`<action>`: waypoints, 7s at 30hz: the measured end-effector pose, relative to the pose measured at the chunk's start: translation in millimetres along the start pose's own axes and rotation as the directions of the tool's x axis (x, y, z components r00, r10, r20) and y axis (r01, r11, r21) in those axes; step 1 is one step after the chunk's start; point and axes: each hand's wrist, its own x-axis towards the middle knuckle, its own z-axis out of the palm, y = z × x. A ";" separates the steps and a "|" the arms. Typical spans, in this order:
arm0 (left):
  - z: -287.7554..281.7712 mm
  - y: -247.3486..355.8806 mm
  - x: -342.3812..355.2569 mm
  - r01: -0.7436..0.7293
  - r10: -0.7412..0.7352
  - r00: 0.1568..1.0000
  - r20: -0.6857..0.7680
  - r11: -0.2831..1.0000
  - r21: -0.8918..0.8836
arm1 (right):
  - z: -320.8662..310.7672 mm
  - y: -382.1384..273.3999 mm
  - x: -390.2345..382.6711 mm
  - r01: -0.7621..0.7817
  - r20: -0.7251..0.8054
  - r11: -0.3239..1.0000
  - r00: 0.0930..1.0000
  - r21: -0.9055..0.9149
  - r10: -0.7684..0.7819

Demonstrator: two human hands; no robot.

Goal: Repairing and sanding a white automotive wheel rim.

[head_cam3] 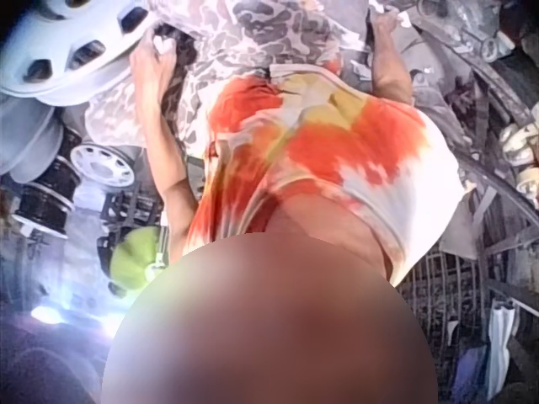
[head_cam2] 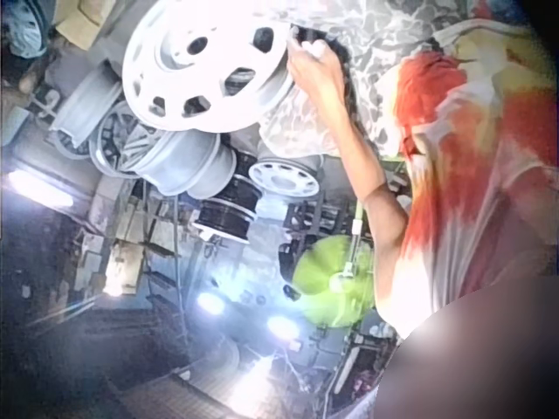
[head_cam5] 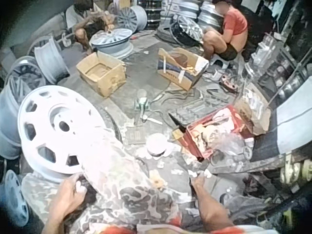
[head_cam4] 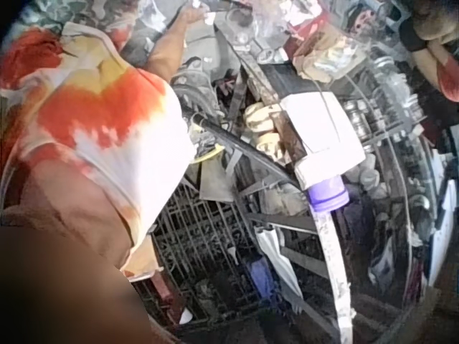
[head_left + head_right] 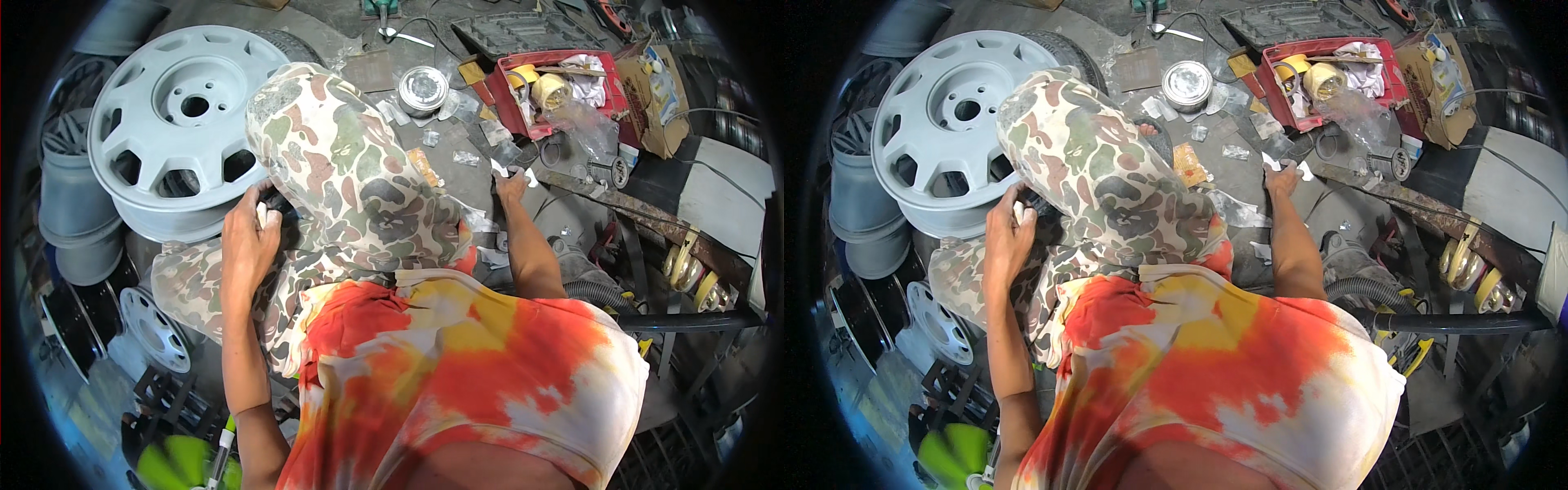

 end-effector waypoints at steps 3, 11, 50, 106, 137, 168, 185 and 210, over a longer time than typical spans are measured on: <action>9.2 -3.5 4.8 -0.152 0.160 0.981 -0.114 0.985 0.078 | 3.8 26.2 32.3 0.013 0.129 0.998 0.992 -0.061 -0.005; 16.9 -3.0 4.3 -0.086 0.088 0.993 -0.073 0.995 0.042 | -7.3 -8.9 -20.7 0.201 -0.160 0.963 0.960 -0.179 -0.230; 24.7 -7.9 14.8 -0.172 0.176 0.982 -0.068 0.983 0.061 | -63.0 43.7 -10.7 0.024 0.025 0.868 0.999 0.496 -0.041; -8.7 24.2 -11.0 -0.145 0.035 0.981 -0.192 0.791 -0.594 | -216.3 -311.6 -214.6 0.893 -0.441 0.150 0.349 0.425 -0.827; -44.3 -13.1 -21.3 -0.009 -0.037 0.999 -0.031 0.487 -0.873 | -160.0 -368.2 -324.2 0.784 -0.045 0.049 0.098 0.618 -0.994; -21.0 -26.5 -33.3 0.103 -0.001 0.992 0.129 0.614 -0.782 | -148.7 -344.3 -319.4 0.459 0.339 0.366 0.145 0.809 -0.930; -104.4 -63.4 14.1 -0.303 -0.064 0.669 -0.741 0.886 -0.350 | -79.5 -425.8 -245.1 0.847 0.373 -0.343 -0.497 0.407 -0.784; -150.9 -99.4 152.9 -0.067 -0.082 0.324 -0.942 0.992 -0.110 | -52.1 -463.5 -245.0 0.711 0.533 -0.642 -0.675 0.286 -0.510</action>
